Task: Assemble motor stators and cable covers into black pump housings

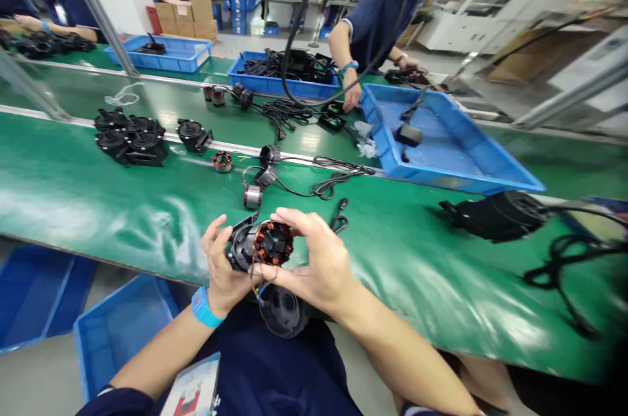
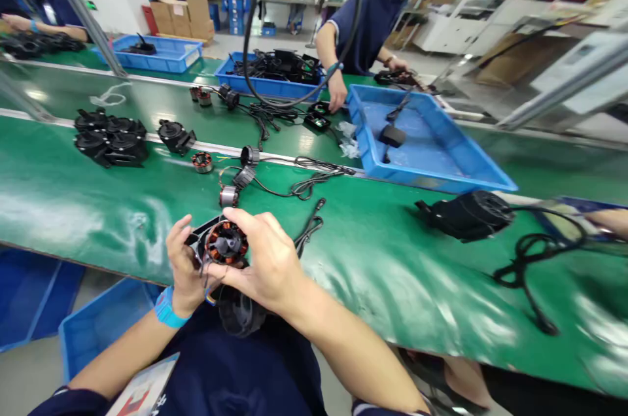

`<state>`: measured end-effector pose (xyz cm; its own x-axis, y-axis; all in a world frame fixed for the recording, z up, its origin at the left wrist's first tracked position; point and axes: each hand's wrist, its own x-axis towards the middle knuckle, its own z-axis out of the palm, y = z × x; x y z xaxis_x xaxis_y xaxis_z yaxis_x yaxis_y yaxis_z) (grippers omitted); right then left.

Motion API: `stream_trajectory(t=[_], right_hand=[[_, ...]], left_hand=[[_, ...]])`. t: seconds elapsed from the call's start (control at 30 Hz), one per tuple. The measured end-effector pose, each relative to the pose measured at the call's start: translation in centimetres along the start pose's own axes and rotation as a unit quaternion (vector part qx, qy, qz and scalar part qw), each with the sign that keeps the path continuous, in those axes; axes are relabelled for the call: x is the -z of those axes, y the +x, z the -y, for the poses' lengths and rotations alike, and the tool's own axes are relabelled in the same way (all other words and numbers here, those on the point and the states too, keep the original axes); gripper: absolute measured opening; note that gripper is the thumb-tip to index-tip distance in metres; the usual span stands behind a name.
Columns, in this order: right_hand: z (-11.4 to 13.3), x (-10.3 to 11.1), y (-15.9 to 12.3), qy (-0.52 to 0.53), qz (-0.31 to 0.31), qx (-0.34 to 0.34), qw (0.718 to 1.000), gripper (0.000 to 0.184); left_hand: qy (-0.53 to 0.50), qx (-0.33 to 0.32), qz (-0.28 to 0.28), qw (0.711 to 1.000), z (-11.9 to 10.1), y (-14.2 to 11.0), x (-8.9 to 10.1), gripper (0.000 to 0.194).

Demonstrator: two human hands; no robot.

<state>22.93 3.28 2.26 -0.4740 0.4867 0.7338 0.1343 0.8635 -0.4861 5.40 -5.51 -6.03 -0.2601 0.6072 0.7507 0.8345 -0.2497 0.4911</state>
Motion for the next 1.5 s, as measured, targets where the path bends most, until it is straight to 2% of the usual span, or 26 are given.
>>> stream_trajectory(t=[0.13,0.27,0.37,0.47,0.6,0.67,0.73,0.8,0.97,1.07,1.17,1.27,1.33,1.43,1.5], right_hand=[[-0.6,-0.6,-1.1,-0.049,0.037,-0.027,0.998,0.076],[-0.7,-0.9,-1.2,-0.103,0.089,-0.063,0.989,0.084],[0.3,-0.8,-0.8,-0.149,0.129,-0.071,0.978,0.090],[1.2,-0.4,0.0,-0.178,0.168,-0.047,0.968,0.089],[1.3,0.2,0.9,-0.128,0.265,-0.027,0.955,0.069],[1.1,0.0,0.6,-0.115,0.289,-0.029,0.950,0.069],[1.1,-0.6,-0.3,-0.131,0.281,-0.017,0.951,0.086],[1.3,-1.2,-1.6,-0.159,0.271,0.001,0.949,0.100],[2.0,-2.2,-3.7,-0.219,0.256,0.020,0.941,0.104],[1.9,-2.2,-3.8,-0.226,0.245,-0.018,0.943,0.110],[2.1,-1.3,-3.6,-0.222,0.227,-0.029,0.948,0.108],[2.4,0.3,-3.3,-0.236,0.185,0.030,0.953,0.093],[2.2,0.9,-3.4,-0.244,0.163,0.042,0.955,0.086],[0.8,0.1,-3.9,-0.228,0.171,0.000,0.959,0.087],[-0.1,-0.7,-4.2,-0.208,0.189,-0.027,0.959,0.088]], left_hand=[[-0.016,-0.021,0.055,0.998,-0.6,-0.4,-1.2,0.093],[-0.030,0.012,0.097,0.995,-0.2,-0.1,-1.2,0.115],[-0.044,0.040,0.102,0.993,-0.1,0.0,-0.9,0.112],[-0.050,0.042,0.109,0.992,-0.1,-0.1,-0.4,0.108],[-0.034,0.009,0.117,0.993,0.3,-0.6,-0.1,0.110],[-0.037,0.040,0.104,0.993,0.6,-1.0,-0.3,0.113],[-0.042,0.095,0.088,0.991,0.8,-1.4,-0.5,0.119],[-0.033,0.117,0.076,0.990,0.9,-1.4,-0.7,0.124],[0.011,0.009,0.081,0.997,0.7,-0.5,-0.2,0.113],[0.009,-0.027,0.095,0.995,0.6,0.4,-0.2,0.109],[-0.014,-0.035,0.091,0.995,0.1,1.3,-0.5,0.105],[-0.048,-0.067,0.054,0.995,-0.8,2.2,-0.9,0.099],[-0.081,-0.068,0.048,0.993,-1.2,2.6,-1.5,0.102],[-0.078,-0.021,0.119,0.990,-0.9,2.6,-2.7,0.106],[-0.048,-0.011,0.141,0.989,-0.5,2.6,-3.3,0.105]])
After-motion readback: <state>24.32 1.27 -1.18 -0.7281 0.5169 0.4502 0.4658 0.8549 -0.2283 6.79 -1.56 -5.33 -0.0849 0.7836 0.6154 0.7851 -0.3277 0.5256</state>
